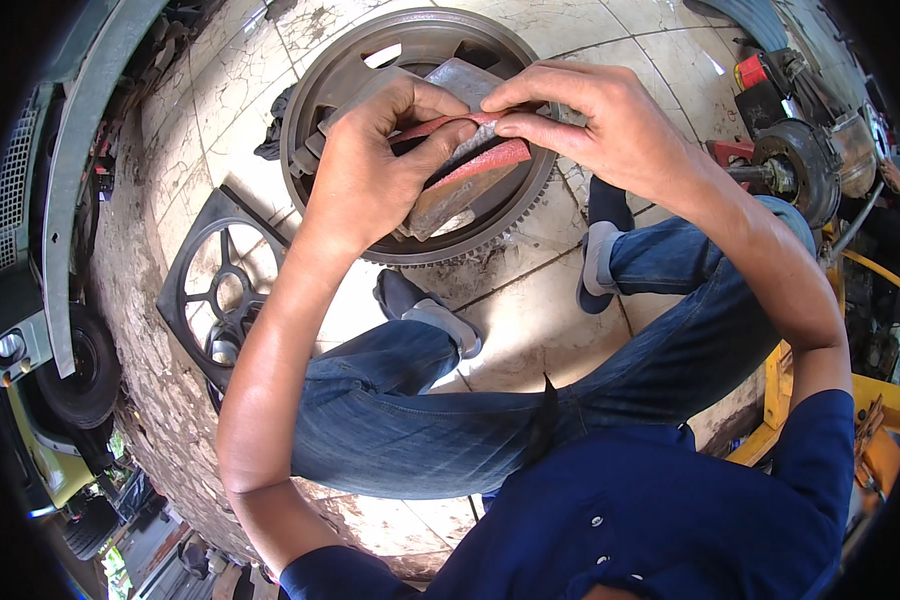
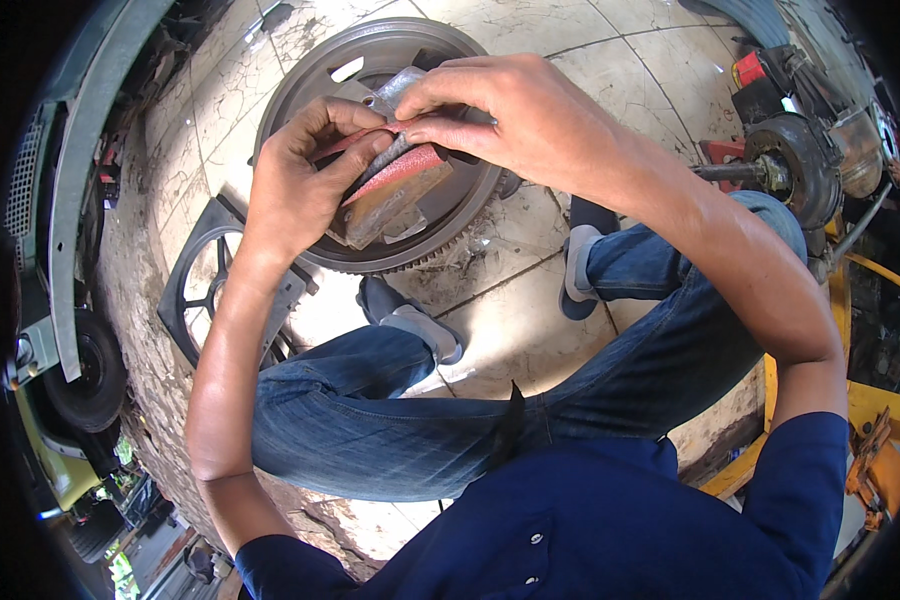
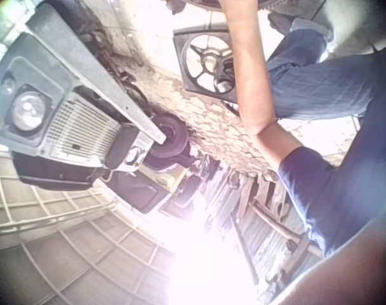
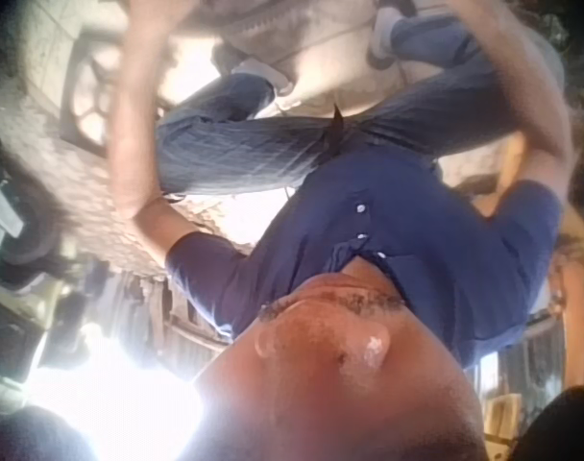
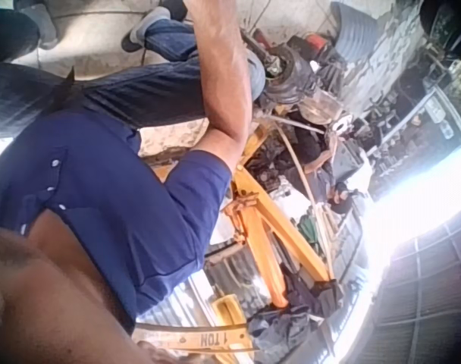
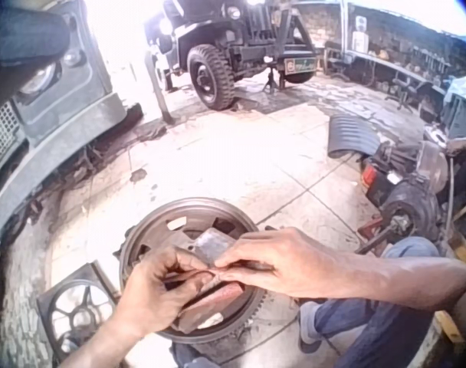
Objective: The person sits on the floor and sands a metal brake backing plate resting on a wheel rim using a sanding block. They repeatedly rub the sandpaper over the surface and edges of the metal part.
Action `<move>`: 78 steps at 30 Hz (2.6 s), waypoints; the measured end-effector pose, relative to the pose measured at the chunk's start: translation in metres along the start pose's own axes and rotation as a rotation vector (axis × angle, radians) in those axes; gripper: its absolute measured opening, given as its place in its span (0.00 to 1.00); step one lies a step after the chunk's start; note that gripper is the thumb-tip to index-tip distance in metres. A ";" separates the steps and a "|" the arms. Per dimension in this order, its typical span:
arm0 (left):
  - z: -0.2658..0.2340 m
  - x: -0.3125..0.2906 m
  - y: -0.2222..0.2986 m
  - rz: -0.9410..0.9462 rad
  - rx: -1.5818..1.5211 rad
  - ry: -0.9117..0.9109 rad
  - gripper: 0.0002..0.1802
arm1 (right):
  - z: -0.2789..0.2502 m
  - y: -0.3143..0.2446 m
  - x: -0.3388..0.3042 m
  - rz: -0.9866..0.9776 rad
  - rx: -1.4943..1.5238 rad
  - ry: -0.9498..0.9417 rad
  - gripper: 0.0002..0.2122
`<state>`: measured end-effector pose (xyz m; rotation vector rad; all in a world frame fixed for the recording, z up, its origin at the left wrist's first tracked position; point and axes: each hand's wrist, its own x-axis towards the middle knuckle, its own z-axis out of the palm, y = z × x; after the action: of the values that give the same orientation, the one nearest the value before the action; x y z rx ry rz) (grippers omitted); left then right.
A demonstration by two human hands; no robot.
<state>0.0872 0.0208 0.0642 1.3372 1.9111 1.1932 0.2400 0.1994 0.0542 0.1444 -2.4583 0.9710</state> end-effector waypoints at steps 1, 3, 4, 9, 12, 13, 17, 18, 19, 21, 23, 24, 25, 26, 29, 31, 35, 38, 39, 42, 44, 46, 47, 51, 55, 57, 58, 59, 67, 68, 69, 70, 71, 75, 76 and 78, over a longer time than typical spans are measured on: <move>0.001 0.000 0.001 -0.002 0.017 0.001 0.09 | -0.001 0.000 0.000 -0.001 -0.028 -0.009 0.10; 0.002 0.000 0.003 0.010 0.037 0.003 0.09 | -0.003 0.000 0.001 0.013 -0.049 -0.022 0.10; 0.002 0.001 0.003 0.017 0.047 0.004 0.10 | -0.004 -0.002 0.001 0.029 -0.045 -0.026 0.10; -0.001 0.002 -0.008 0.051 -0.122 -0.039 0.09 | -0.006 -0.003 0.001 0.087 0.054 -0.032 0.08; -0.004 0.001 -0.008 0.036 -0.135 -0.051 0.09 | -0.006 -0.001 0.001 0.061 0.028 -0.029 0.07; -0.004 0.001 -0.008 0.027 -0.116 -0.056 0.09 | -0.006 -0.001 0.002 0.055 0.018 -0.028 0.07; -0.004 0.003 -0.006 0.029 -0.082 -0.029 0.10 | -0.005 -0.004 0.000 0.106 -0.012 -0.038 0.07; -0.004 0.003 -0.006 0.029 -0.080 -0.028 0.09 | -0.003 -0.005 0.000 0.111 -0.002 -0.031 0.07; -0.005 0.002 -0.007 0.028 -0.078 -0.028 0.08 | -0.002 -0.006 -0.001 0.115 0.008 -0.024 0.08; -0.005 0.003 -0.008 0.046 -0.091 -0.027 0.08 | -0.001 -0.005 -0.002 0.078 -0.001 -0.013 0.09; -0.006 0.004 -0.010 0.049 -0.100 -0.036 0.07 | -0.001 -0.002 -0.001 -0.014 -0.036 -0.005 0.09; -0.008 0.003 -0.013 0.042 -0.103 -0.045 0.07 | -0.002 -0.002 0.000 -0.025 -0.028 -0.013 0.10; -0.009 0.003 -0.014 0.036 -0.105 -0.055 0.07 | -0.003 -0.003 0.002 -0.035 -0.020 -0.022 0.10; -0.010 0.003 -0.014 0.048 -0.121 -0.055 0.08 | -0.006 -0.004 0.003 -0.044 -0.016 -0.030 0.10; -0.012 0.002 -0.009 0.059 -0.177 -0.065 0.10 | -0.014 -0.007 0.006 -0.044 0.003 -0.061 0.09; -0.013 0.001 -0.006 0.030 -0.225 -0.085 0.11 | -0.018 -0.005 0.006 -0.016 0.040 -0.072 0.09; -0.011 -0.002 -0.005 0.012 -0.292 -0.077 0.13 | -0.017 -0.003 0.004 -0.021 0.067 -0.076 0.09; -0.007 -0.002 -0.004 0.034 -0.373 -0.035 0.12 | -0.020 -0.006 0.006 -0.014 0.024 -0.076 0.09; -0.011 -0.002 -0.006 0.036 -0.331 -0.057 0.12 | -0.020 -0.006 0.007 -0.022 0.017 -0.077 0.09; -0.015 -0.001 -0.007 0.010 -0.281 -0.089 0.11 | -0.020 -0.004 0.006 -0.049 0.002 -0.072 0.09; -0.015 0.000 -0.009 0.005 -0.286 -0.092 0.10 | -0.018 -0.001 0.005 -0.072 0.003 -0.059 0.09; -0.015 0.000 -0.013 0.024 -0.306 -0.086 0.09 | -0.018 -0.002 0.005 -0.108 -0.038 -0.062 0.09; -0.016 0.000 -0.013 0.023 -0.302 -0.090 0.09 | -0.017 -0.002 0.006 -0.126 -0.058 -0.063 0.09; -0.018 -0.001 -0.010 0.021 -0.278 -0.113 0.08 | -0.013 -0.004 0.002 -0.016 0.026 -0.101 0.10; -0.016 -0.002 -0.005 0.038 -0.319 -0.095 0.06 | -0.015 0.001 0.004 -0.082 0.017 -0.096 0.12; -0.014 -0.001 -0.003 0.027 -0.340 -0.100 0.06 | -0.018 0.002 0.004 -0.105 0.001 -0.101 0.13; -0.014 -0.001 -0.002 0.022 -0.351 -0.103 0.06 | -0.019 0.003 0.003 -0.108 -0.005 -0.106 0.14; -0.015 -0.001 -0.002 0.022 -0.324 -0.112 0.06 | -0.019 0.003 0.003 -0.112 -0.010 -0.110 0.15; -0.017 -0.003 -0.004 0.013 -0.314 -0.132 0.06 | -0.023 -0.002 0.005 -0.305 -0.178 -0.108 0.17; -0.016 -0.003 -0.003 0.006 -0.325 -0.130 0.06 | -0.024 -0.003 0.006 -0.373 -0.239 -0.085 0.18; -0.016 -0.002 -0.003 -0.002 -0.335 -0.128 0.06 | -0.024 -0.002 0.005 -0.368 -0.227 -0.085 0.19; -0.016 -0.002 -0.002 -0.009 -0.346 -0.126 0.06 | -0.023 -0.001 0.005 -0.363 -0.214 -0.085 0.21; -0.014 -0.002 0.000 -0.012 -0.343 -0.110 0.07 | -0.023 0.000 0.005 -0.358 -0.203 -0.085 0.22; -0.012 -0.002 -0.002 -0.022 -0.302 -0.103 0.07 | -0.025 -0.001 0.004 -0.314 -0.217 -0.120 0.21; -0.013 -0.002 -0.003 -0.025 -0.283 -0.116 0.07 | -0.025 -0.001 0.004 -0.317 -0.231 -0.128 0.20; -0.014 -0.003 -0.004 -0.019 -0.251 -0.113 0.07 | -0.025 0.000 0.003 -0.293 -0.213 -0.158 0.19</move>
<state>0.0752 0.0128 0.0675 1.2228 1.6313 1.2721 0.2473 0.2161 0.0717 0.5095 -2.5687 0.5889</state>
